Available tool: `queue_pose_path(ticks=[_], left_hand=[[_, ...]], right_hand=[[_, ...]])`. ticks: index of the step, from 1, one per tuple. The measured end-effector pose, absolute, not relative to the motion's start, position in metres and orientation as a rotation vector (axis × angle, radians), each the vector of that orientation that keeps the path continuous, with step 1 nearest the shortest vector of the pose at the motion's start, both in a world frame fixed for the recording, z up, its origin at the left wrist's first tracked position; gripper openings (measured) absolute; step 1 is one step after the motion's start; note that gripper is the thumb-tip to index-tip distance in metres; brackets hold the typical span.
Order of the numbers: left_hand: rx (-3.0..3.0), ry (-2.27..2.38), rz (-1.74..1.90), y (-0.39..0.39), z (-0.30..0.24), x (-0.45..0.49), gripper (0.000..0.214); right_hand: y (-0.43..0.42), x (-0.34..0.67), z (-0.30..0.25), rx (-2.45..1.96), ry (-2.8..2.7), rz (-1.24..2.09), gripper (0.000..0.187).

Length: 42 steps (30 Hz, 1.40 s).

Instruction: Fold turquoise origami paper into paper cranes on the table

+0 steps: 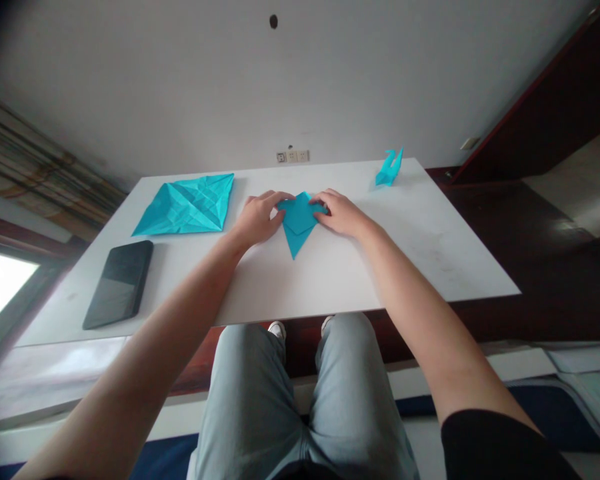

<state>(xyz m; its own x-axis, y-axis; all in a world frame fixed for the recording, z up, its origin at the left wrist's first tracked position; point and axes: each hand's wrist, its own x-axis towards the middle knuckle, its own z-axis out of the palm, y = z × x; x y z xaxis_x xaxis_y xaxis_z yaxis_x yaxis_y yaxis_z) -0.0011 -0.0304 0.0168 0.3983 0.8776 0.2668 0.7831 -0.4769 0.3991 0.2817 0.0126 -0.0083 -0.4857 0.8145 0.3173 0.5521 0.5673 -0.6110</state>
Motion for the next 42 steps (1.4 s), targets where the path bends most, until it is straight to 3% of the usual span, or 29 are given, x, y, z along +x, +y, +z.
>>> queue_pose_path(ticks=[4,21,30,36,42], left_hand=[[2.428,1.558,0.608,-0.026,0.013,-0.005,0.043],[2.398,1.626,0.583,-0.025,0.013,-0.006,0.047],[2.369,1.618,0.597,-0.023,0.011,-0.007,0.055],[2.372,1.571,0.631,-0.02,0.006,-0.008,0.072],[2.42,1.572,0.638,-0.022,0.009,-0.005,0.052]], right_hand=[[0.019,0.285,-0.016,-1.125,-2.172,0.568,0.038],[0.019,0.282,-0.01,-1.207,-2.106,0.561,0.037],[0.021,0.282,-0.012,-1.234,-2.05,0.572,0.028],[0.025,0.283,-0.009,-1.195,-1.882,0.848,0.021],[0.022,0.287,-0.004,-1.138,-2.018,0.898,0.029]])
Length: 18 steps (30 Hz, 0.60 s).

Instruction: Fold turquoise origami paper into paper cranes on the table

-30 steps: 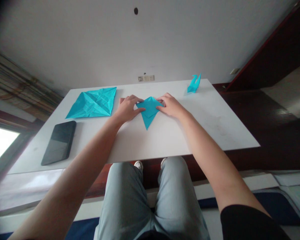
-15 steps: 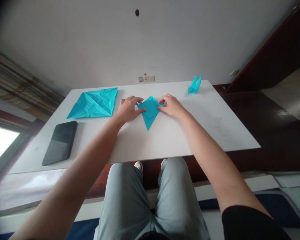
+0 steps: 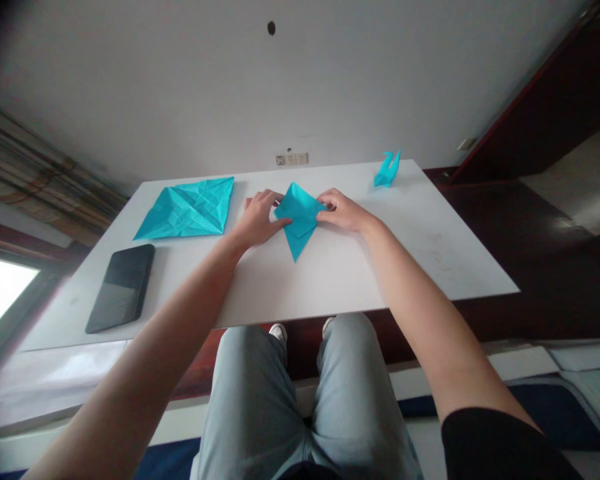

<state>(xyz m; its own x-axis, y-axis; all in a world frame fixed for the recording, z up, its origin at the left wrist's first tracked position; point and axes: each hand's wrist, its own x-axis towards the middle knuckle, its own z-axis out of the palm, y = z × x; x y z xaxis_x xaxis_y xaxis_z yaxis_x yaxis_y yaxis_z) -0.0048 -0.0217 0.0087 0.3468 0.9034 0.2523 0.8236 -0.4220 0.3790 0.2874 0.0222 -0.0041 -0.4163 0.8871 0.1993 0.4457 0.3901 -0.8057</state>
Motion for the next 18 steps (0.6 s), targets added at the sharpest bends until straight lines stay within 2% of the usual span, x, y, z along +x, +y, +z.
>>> queue_pose_path(ticks=[4,9,12,18], left_hand=[[2.357,1.547,0.675,-0.024,0.01,-0.002,0.059],[2.221,1.531,0.686,-0.023,0.009,-0.003,0.066],[2.141,1.499,0.682,-0.021,0.009,-0.007,0.071],[2.065,1.386,0.656,-0.021,0.012,-0.011,0.083]], right_hand=[[0.02,0.286,-0.006,-1.198,-2.125,0.789,0.038],[0.018,0.284,-0.005,-1.288,-2.157,0.663,0.036],[0.019,0.285,-0.002,-1.27,-2.169,0.721,0.033],[0.017,0.289,0.004,-1.197,-2.198,0.884,0.042]])
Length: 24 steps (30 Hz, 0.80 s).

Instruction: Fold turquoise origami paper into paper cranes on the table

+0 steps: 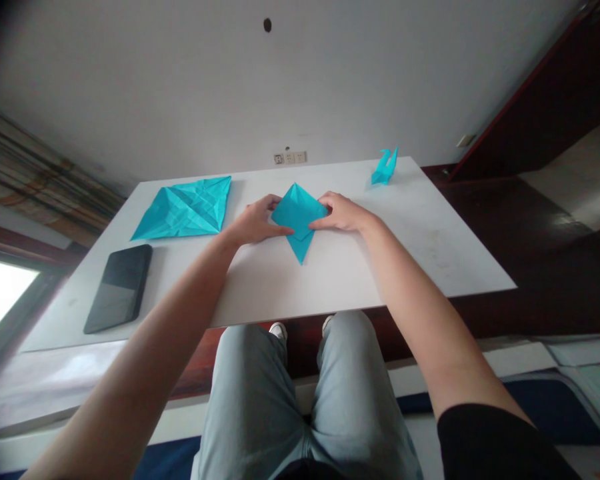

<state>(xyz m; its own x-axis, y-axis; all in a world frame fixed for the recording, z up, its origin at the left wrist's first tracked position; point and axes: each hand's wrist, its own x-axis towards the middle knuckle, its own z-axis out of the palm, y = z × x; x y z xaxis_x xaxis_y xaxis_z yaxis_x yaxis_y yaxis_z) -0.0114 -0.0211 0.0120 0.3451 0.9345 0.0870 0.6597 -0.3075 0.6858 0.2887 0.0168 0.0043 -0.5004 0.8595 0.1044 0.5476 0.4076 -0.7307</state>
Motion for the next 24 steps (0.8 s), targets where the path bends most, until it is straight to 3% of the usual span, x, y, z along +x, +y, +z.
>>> queue_pose_path(ticks=[6,11,19,24], left_hand=[[2.178,1.43,0.626,-0.021,0.013,-0.01,0.062],[2.223,1.462,0.62,-0.018,0.009,-0.01,0.053],[2.115,1.559,0.793,-0.019,-0.001,-0.007,0.084],[2.074,1.641,0.76,-0.018,0.002,-0.007,0.056]], right_hand=[[0.01,0.291,0.008,-1.13,-2.18,0.969,0.037],[0.007,0.292,0.014,-1.078,-2.221,0.984,0.044],[-0.008,0.284,0.026,-1.104,-2.105,1.216,0.052],[-0.004,0.284,0.024,-1.107,-2.106,1.098,0.045]])
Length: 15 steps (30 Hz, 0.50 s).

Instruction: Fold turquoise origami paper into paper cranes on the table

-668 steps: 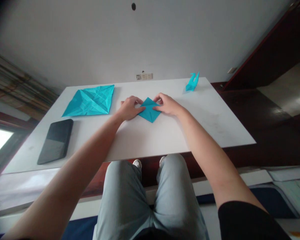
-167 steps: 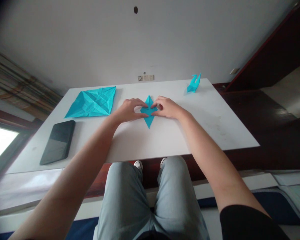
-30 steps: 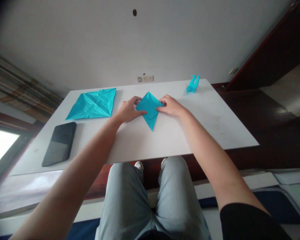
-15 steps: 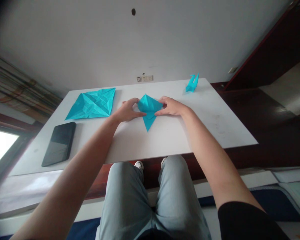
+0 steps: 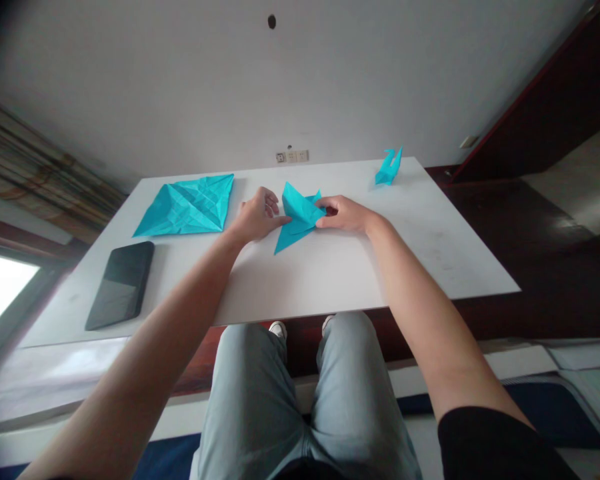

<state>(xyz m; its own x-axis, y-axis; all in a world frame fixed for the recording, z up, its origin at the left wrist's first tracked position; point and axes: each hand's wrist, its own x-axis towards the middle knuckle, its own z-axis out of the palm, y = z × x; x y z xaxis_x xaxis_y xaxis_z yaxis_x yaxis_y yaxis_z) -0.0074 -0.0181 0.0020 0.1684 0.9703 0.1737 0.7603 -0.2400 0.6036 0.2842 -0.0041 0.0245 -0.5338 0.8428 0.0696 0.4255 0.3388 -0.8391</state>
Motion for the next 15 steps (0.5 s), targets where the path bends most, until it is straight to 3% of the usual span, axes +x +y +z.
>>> queue_pose_path(ticks=[6,15], left_hand=[[2.194,1.598,0.676,-0.023,0.012,-0.005,0.015],[2.273,1.457,0.625,-0.026,0.016,-0.004,0.032]], right_hand=[[0.011,0.292,0.014,-1.078,-2.167,0.881,0.041],[0.01,0.294,0.009,-1.022,-2.224,0.744,0.033]])
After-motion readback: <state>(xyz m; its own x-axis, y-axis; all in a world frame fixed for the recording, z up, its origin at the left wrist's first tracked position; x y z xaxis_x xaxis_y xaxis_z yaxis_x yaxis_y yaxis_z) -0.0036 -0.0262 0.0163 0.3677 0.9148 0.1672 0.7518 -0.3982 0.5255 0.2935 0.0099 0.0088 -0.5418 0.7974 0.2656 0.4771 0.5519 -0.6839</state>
